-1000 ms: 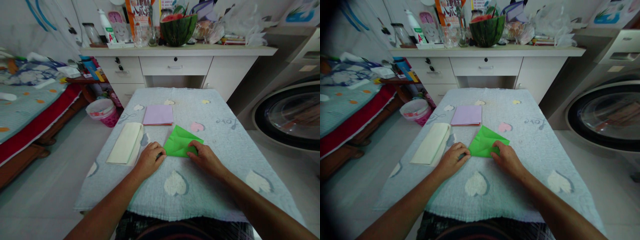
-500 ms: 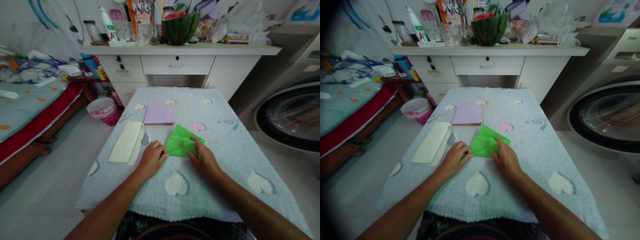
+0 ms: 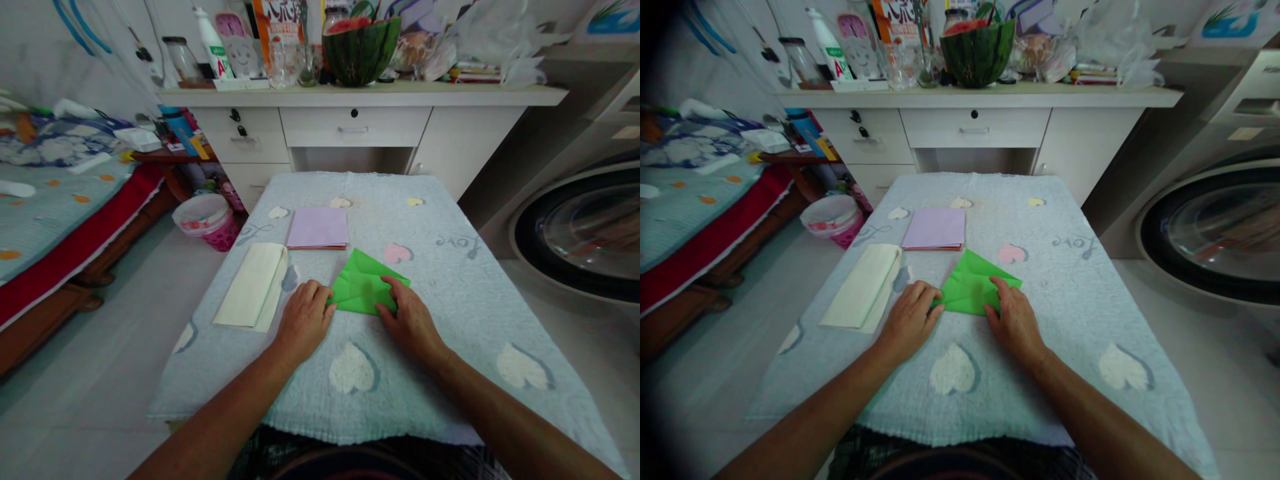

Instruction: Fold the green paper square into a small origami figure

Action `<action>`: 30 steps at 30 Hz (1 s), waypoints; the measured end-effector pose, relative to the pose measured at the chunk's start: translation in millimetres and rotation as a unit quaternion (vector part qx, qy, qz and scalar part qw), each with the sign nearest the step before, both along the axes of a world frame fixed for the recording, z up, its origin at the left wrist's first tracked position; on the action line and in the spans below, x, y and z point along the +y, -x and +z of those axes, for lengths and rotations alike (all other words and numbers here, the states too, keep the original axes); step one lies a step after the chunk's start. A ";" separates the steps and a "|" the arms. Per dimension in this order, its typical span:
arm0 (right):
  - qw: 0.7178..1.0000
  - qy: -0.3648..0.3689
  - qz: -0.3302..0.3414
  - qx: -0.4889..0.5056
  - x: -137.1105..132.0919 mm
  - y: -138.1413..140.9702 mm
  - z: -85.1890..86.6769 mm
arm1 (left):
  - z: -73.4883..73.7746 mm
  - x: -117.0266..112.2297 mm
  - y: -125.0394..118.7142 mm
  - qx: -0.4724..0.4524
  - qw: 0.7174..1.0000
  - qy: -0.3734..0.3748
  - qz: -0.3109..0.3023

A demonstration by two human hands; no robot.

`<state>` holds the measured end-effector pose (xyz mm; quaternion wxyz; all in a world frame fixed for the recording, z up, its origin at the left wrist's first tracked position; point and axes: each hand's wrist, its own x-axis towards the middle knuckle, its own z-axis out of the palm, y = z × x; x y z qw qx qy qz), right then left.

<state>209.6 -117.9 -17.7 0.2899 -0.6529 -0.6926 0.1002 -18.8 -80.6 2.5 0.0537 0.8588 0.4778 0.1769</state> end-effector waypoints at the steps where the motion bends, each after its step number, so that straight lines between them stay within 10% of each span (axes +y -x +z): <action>1: 1.000 0.002 0.002 -0.002 0.4 -0.3 -0.1 | 0.3 -3.6 -0.2 0.019 0.999 -0.034 -0.006; 8: 1.000 0.003 0.017 -0.018 1.2 -1.4 1.1 | -1.0 -45.3 -7.5 0.052 0.964 -0.133 -0.223; 30: 0.996 -0.033 0.081 -0.016 -0.7 -4.4 6.3 | -8.6 -61.5 -7.3 0.048 0.994 -0.018 -0.094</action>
